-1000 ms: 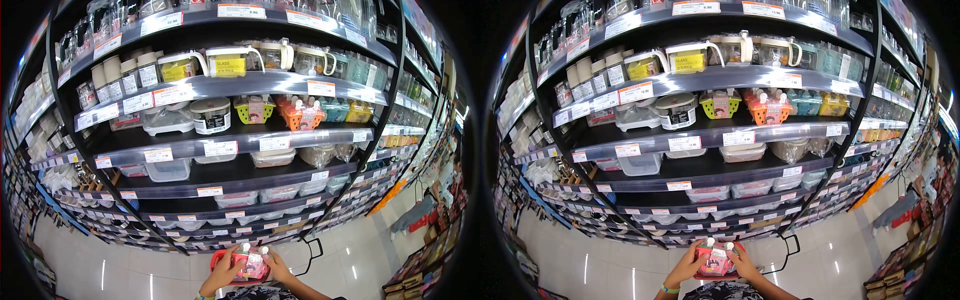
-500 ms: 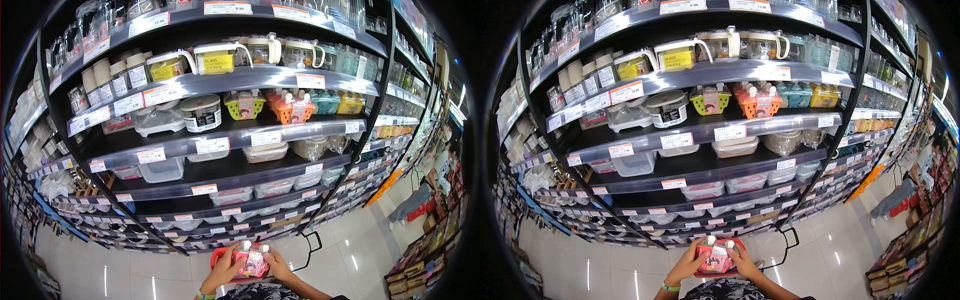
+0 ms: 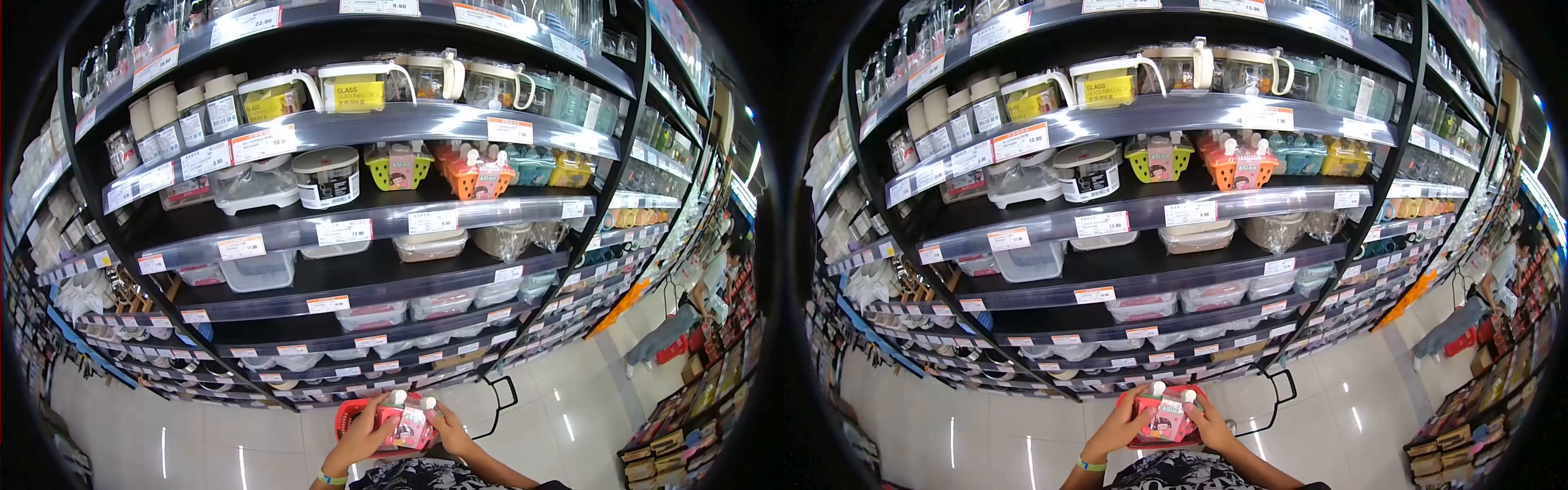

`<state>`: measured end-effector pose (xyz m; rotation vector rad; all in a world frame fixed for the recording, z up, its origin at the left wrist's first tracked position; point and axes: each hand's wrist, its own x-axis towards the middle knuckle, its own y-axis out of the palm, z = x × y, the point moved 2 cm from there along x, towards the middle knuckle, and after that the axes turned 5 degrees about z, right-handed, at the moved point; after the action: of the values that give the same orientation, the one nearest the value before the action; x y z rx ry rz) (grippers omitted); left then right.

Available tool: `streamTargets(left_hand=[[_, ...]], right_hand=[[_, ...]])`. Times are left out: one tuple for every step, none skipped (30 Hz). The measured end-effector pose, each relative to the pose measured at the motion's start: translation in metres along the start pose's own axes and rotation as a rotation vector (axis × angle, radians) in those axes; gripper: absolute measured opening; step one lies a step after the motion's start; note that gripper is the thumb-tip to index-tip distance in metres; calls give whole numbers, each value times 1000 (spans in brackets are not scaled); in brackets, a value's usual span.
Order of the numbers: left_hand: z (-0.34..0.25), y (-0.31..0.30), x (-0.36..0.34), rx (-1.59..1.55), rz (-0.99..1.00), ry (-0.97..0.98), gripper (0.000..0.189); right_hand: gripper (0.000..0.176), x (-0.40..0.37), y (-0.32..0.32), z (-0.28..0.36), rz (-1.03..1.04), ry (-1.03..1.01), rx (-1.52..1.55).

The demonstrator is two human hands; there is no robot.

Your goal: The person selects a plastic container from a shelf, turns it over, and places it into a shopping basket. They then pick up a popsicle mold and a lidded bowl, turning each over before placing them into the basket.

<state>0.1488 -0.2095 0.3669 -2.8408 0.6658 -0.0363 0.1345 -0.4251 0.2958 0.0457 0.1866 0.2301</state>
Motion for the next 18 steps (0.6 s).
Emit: streamTargets(left_hand=[[-2, -1, 1, 1, -7, -7, 57], [1, 1, 1, -66, -17, 13, 57], [3, -1, 0, -62, -29, 1, 57], [5, -2, -1, -61, -38, -12, 58], [5, -2, 1, -64, -46, -20, 58], [5, -3, 3, -94, -41, -16, 59], [4, -6, 3, -125, -36, -13, 60], [4, -6, 2, -156, -30, -15, 61], [4, -6, 2, -108, -36, -3, 61], [3, -7, 2, -56, -42, 8, 61], [3, -9, 3, -2, -48, 21, 61], [2, -11, 3, -12, -30, -3, 59], [0, -11, 2, -21, -9, -26, 57], [-1, -11, 2, -32, 14, -51, 56], [1, -11, 3, -41, 12, -45, 58], [3, -11, 4, -51, 10, -42, 59], [6, -11, 5, -60, 7, -39, 61], [8, -12, 6, -65, 9, -36, 61]], right_hand=[[51, 2, -2, -1, 10, 5, 22], [51, 7, -4, -4, 22, 7, 44], [51, 11, -4, -6, 33, 10, 68], [51, 11, -1, -5, 31, 12, 33], [51, 12, 0, -1, 28, 12, -7], [51, 14, -1, 3, 22, 10, -50], [50, 16, -1, 3, 14, -16, -70], [50, 16, 0, -1, 8, -39, -87], [50, 15, 2, -5, 3, -60, -100], [49, 15, 4, -8, 16, -26, -30], [49, 16, 4, -8, 17, -26, -46], [50, 15, 4, -6, 15, -29, -63], [51, 14, 5, -2, 11, -31, -79], [51, 13, 5, 1, 12, -20, -61], [51, 12, 7, 4, 12, -7, -42], [51, 11, 8, 4, 13, 8, -21], [50, 11, 9, 3, -14, -1, -21], [48, 11, 10, 0, -41, -9, -20]])
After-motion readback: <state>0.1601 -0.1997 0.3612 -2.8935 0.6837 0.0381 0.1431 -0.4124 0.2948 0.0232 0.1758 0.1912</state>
